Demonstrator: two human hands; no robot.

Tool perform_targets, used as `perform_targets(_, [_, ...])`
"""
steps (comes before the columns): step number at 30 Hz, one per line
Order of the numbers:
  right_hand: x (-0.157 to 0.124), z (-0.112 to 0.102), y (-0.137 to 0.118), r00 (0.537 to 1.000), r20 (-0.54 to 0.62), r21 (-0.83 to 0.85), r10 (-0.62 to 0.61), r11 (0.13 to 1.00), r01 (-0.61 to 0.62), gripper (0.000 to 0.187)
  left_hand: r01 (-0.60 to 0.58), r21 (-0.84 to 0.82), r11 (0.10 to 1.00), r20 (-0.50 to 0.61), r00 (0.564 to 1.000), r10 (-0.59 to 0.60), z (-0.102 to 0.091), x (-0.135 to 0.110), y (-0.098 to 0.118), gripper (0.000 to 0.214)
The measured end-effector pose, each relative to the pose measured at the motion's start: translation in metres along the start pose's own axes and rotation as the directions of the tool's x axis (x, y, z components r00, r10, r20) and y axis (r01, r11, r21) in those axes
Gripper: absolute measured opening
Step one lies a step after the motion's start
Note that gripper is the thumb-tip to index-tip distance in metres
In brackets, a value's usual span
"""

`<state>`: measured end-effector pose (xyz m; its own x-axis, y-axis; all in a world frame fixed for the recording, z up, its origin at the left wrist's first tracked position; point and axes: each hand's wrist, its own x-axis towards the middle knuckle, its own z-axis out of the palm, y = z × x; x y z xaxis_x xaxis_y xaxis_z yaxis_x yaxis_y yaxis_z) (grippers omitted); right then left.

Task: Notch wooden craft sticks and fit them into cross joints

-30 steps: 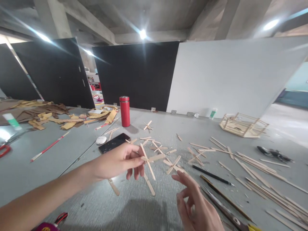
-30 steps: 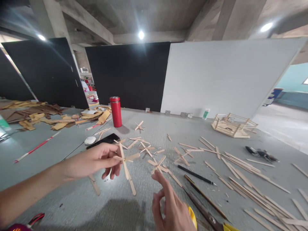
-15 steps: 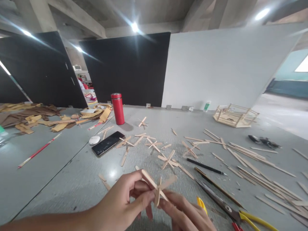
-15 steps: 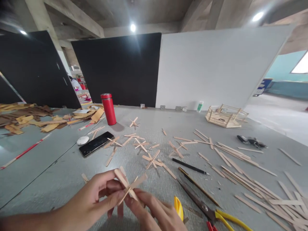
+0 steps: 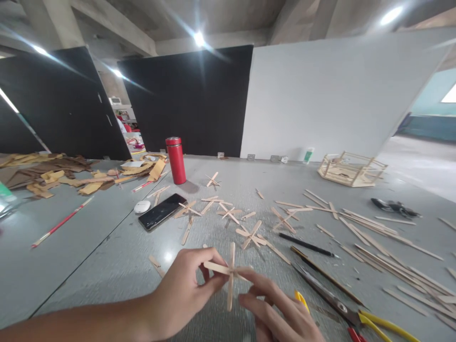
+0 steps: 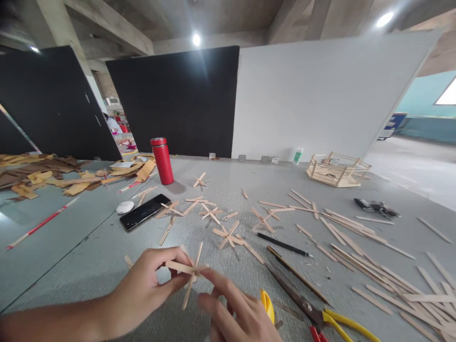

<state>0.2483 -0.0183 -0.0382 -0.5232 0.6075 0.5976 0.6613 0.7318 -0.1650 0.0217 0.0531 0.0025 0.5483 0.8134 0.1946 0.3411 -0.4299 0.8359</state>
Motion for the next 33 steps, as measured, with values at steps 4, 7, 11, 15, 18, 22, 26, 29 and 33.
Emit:
perform_targets(4, [0.002, 0.007, 0.003, 0.995, -0.081, 0.015, 0.058, 0.998, -0.057, 0.038, 0.038, 0.332, 0.943, -0.088, 0.996, -0.009, -0.017, 0.017, -0.018, 0.022])
perform_targets(7, [0.002, 0.008, 0.005, 0.996, -0.063, 0.022, 0.065, 0.998, -0.064, 0.036, 0.055, 0.45, 0.891, -0.064, 0.998, -0.029, -0.041, 0.027, -0.035, 0.016])
perform_targets(11, [0.001, 0.011, 0.006, 0.997, -0.062, 0.007, 0.051, 0.999, -0.05, 0.037, 0.034, 0.571, 0.82, -0.023, 0.999, -0.025, -0.079, 0.038, -0.051, 0.035])
perform_targets(15, [0.002, 0.014, 0.007, 0.996, -0.053, 0.025, 0.066, 0.998, -0.064, 0.038, 0.023, 0.65, 0.759, -0.03, 1.0, -0.004, -0.101, 0.06, -0.064, 0.029])
perform_targets(18, [0.003, 0.015, 0.007, 0.996, -0.037, 0.019, 0.078, 0.997, -0.077, 0.038, 0.05, 0.682, 0.729, -0.077, 0.997, 0.004, -0.1, 0.08, -0.078, 0.034])
perform_targets(22, [0.005, 0.012, 0.003, 0.997, -0.018, 0.003, 0.079, 0.997, -0.079, 0.038, 0.064, 0.668, 0.742, -0.082, 0.997, -0.012, -0.09, 0.094, -0.095, 0.034])
perform_targets(26, [0.007, 0.009, 0.001, 0.993, -0.005, 0.018, 0.116, 0.993, -0.116, 0.037, 0.109, 0.611, 0.784, -0.151, 0.988, -0.02, -0.088, 0.094, -0.093, 0.033])
perform_targets(29, [0.007, 0.01, 0.002, 0.994, -0.024, 0.035, 0.109, 0.993, -0.108, 0.036, 0.127, 0.529, 0.839, -0.224, 0.975, -0.006, -0.095, 0.09, -0.07, 0.031])
perform_targets(33, [0.004, 0.013, 0.005, 0.994, -0.029, 0.04, 0.104, 0.994, -0.103, 0.038, 0.04, 0.347, 0.937, -0.229, 0.972, 0.044, -0.097, 0.076, -0.024, 0.016])
